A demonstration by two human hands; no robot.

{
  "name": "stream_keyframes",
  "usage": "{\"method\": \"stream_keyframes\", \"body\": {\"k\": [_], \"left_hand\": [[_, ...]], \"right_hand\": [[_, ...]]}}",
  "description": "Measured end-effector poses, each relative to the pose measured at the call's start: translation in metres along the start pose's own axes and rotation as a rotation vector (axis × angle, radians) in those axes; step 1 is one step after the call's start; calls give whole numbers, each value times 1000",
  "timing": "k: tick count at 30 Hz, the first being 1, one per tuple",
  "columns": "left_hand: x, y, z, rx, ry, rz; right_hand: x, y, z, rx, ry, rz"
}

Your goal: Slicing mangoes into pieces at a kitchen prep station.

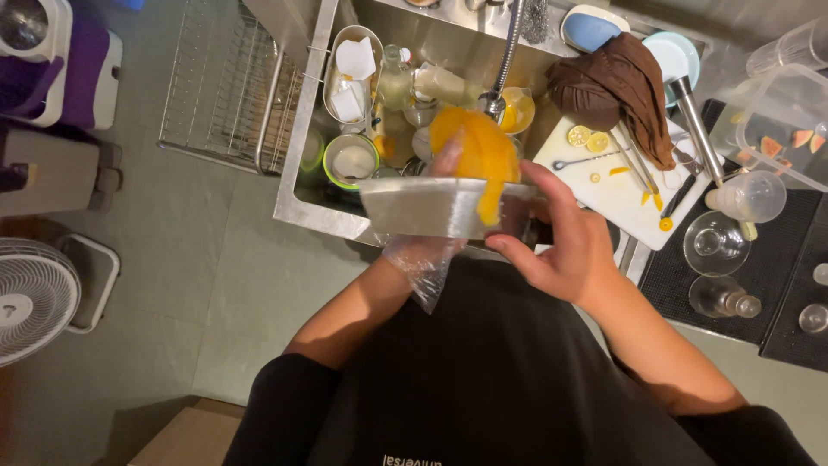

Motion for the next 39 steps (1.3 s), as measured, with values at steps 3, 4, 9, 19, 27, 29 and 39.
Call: {"method": "stream_keyframes", "body": {"k": [3, 4, 9, 19, 27, 29, 39], "left_hand": [[-6, -15, -13, 202, 39, -122], [-12, -21, -23, 202, 38, -126], [-18, -8, 5, 161, -59, 125], [-10, -5, 38, 227, 106, 49], [-21, -27, 14, -70, 96, 240], [-24, -26, 33, -42, 112, 244], [-28, -30, 79, 482, 359, 109]], "right_hand": [[-9, -8, 4, 16, -9, -3], [-7, -6, 3, 16, -7, 2], [2, 3, 3, 54, 79, 3], [-1, -4, 8, 44, 140, -117], [-1, -9, 13, 120, 170, -126], [6, -4, 12, 135, 188, -131], [24, -20, 3, 192, 118, 143]]}}
Point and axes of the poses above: each hand's wrist, its own x-axis towards the middle knuckle, its own z-axis out of the back of the hand, y = z × x, the point moved 2 cm from there along x, towards the middle knuckle, and after that the axes turned 12 degrees about -x, right-handed, at the moved point
